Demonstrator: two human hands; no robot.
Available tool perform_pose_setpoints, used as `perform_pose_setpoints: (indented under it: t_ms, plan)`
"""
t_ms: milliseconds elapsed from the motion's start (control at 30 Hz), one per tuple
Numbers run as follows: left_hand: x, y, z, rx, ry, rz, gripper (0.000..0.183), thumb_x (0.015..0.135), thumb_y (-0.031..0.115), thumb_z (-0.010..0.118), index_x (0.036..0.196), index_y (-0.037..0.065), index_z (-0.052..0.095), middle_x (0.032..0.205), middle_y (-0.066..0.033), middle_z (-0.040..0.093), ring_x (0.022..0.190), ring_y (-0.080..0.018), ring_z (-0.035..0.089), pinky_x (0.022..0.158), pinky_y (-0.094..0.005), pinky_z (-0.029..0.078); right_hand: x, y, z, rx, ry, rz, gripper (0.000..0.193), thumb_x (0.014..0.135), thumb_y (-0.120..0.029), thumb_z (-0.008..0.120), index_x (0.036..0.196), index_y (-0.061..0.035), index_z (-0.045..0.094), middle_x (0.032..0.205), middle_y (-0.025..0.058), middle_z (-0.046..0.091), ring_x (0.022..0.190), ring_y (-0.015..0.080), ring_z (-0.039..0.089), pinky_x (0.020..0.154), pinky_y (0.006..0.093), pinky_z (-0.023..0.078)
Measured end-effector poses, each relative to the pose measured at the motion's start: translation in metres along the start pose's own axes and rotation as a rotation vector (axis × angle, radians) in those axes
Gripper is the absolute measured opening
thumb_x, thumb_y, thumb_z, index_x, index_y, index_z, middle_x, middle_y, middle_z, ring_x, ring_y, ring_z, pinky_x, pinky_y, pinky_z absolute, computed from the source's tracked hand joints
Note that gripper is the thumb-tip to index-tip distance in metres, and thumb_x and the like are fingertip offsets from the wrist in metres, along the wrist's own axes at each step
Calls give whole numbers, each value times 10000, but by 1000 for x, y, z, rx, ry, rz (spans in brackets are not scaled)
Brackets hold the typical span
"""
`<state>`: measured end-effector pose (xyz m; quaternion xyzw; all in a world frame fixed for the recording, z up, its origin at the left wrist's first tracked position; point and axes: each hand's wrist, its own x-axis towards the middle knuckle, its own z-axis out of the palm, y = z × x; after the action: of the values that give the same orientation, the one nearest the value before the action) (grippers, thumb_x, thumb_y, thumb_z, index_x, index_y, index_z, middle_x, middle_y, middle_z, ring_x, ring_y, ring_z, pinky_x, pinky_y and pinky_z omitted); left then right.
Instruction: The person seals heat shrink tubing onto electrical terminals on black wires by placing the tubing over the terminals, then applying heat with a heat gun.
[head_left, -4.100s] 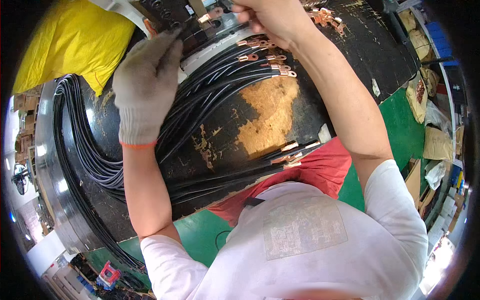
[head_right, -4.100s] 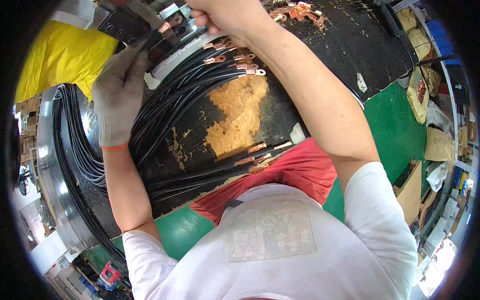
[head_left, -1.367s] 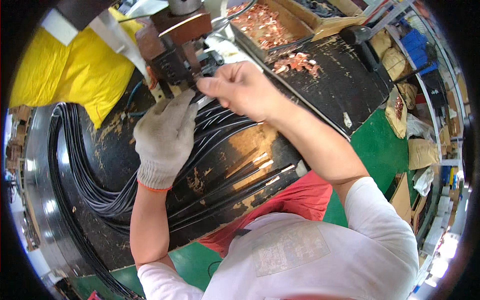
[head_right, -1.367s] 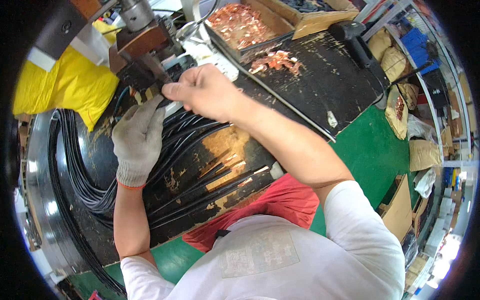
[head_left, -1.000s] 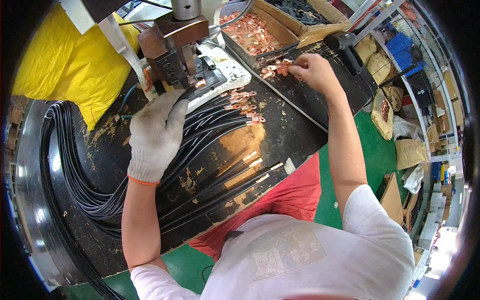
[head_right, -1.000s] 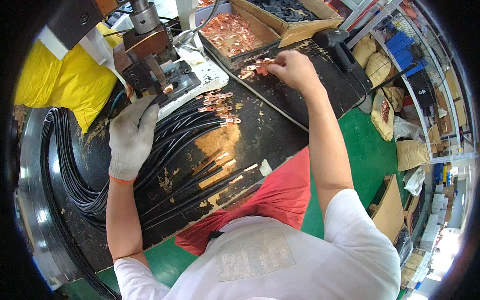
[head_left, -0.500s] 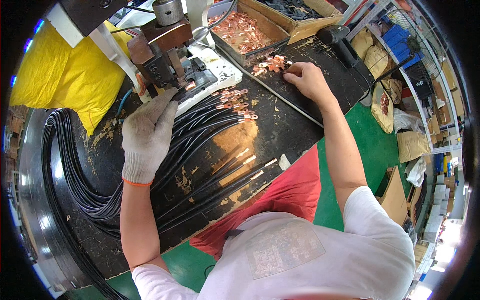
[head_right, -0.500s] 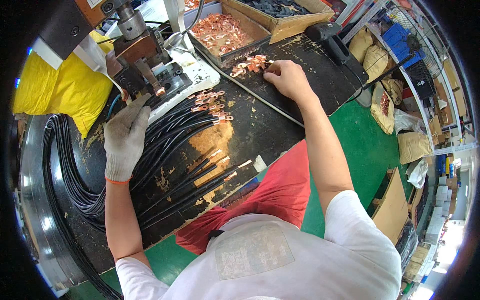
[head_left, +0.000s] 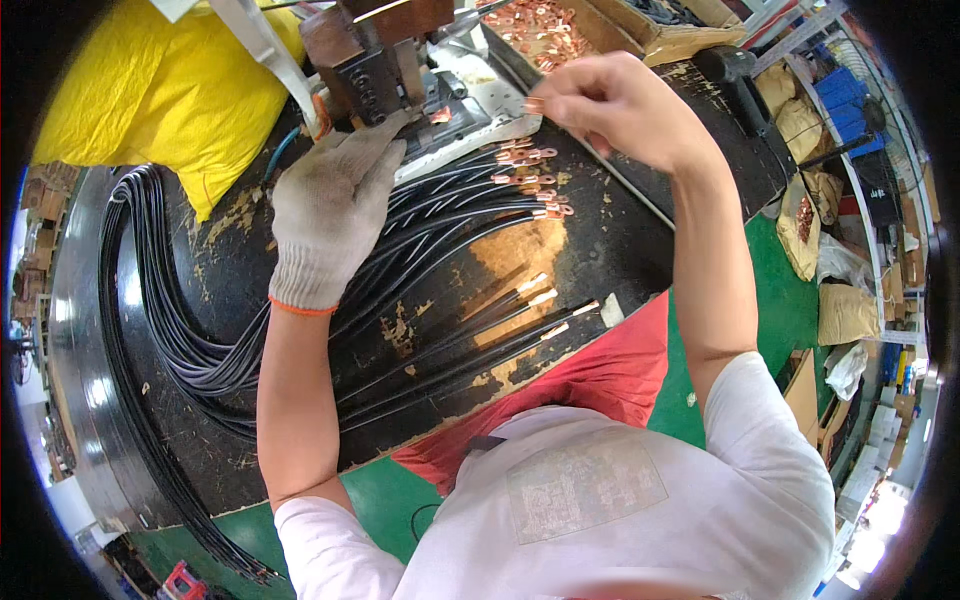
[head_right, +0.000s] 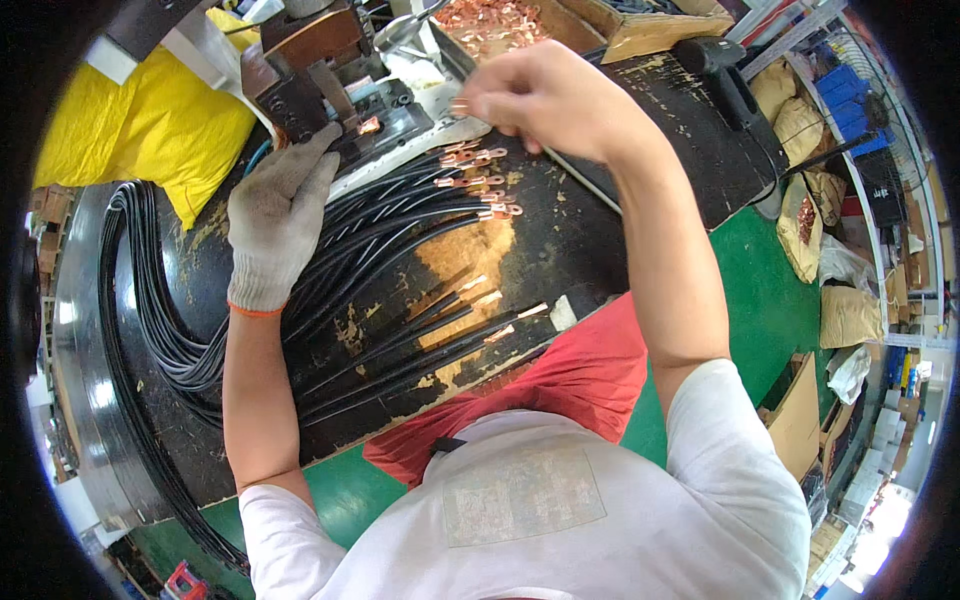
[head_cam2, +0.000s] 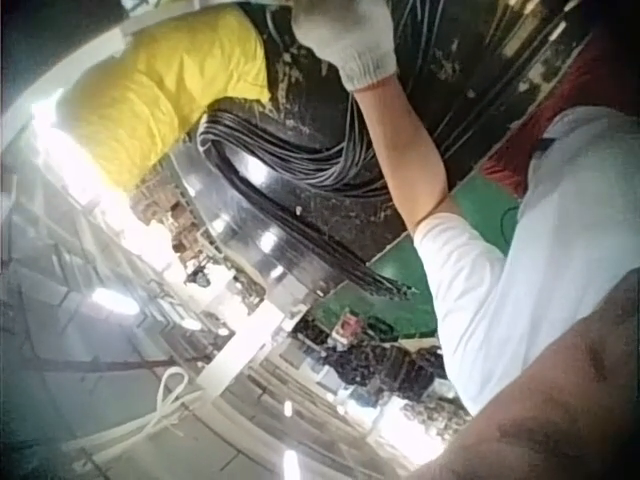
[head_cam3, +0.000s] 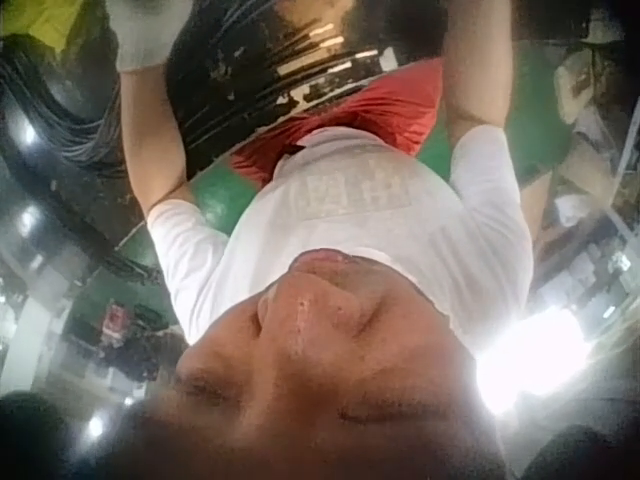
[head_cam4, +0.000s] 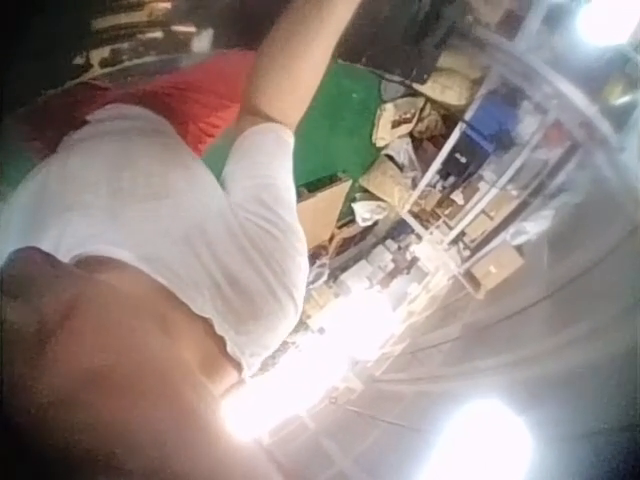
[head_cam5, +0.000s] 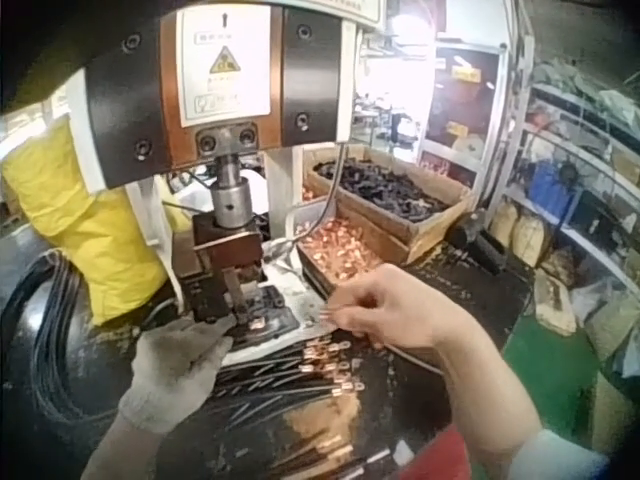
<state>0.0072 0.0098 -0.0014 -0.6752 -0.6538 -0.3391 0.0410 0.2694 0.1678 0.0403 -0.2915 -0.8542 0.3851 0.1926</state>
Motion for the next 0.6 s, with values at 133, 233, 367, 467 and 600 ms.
perform_pose_setpoints:
  t_ms: [133,233,367,467,600]
  plan:
    - [0,-6,8,-16,67,20,243,953,227,710,1169,141,778,986,-125,757,888,-300,743,798,-366,589,42,6,28,183,-134,77,148,994,-158,692,995,-20,747,755,-23,663,625,41,561,510,209,449]
    - [-2,-9,9,16,101,20,239,946,218,723,1169,156,783,976,-116,760,877,-286,748,783,-358,594,57,9,34,279,-233,118,158,995,-179,706,990,-29,754,772,-9,700,650,43,613,531,203,482]
    - [-3,-18,10,12,129,79,259,925,195,755,1182,180,782,966,-98,763,836,-257,750,744,-331,598,69,19,48,572,-292,210,188,1009,-181,693,956,-9,748,743,5,695,653,69,639,545,213,493]
    - [-3,-12,6,0,52,30,279,961,126,704,1236,110,749,1036,-145,748,919,-271,735,838,-343,566,70,21,50,749,-318,282,115,993,-119,704,981,-19,761,764,16,720,616,77,650,469,184,481]
    - [1,-25,12,30,137,163,237,943,201,735,1173,159,777,898,-102,743,793,-267,736,717,-344,586,73,26,53,821,-296,326,122,995,-122,701,1007,-14,757,763,34,726,595,74,650,456,183,471]
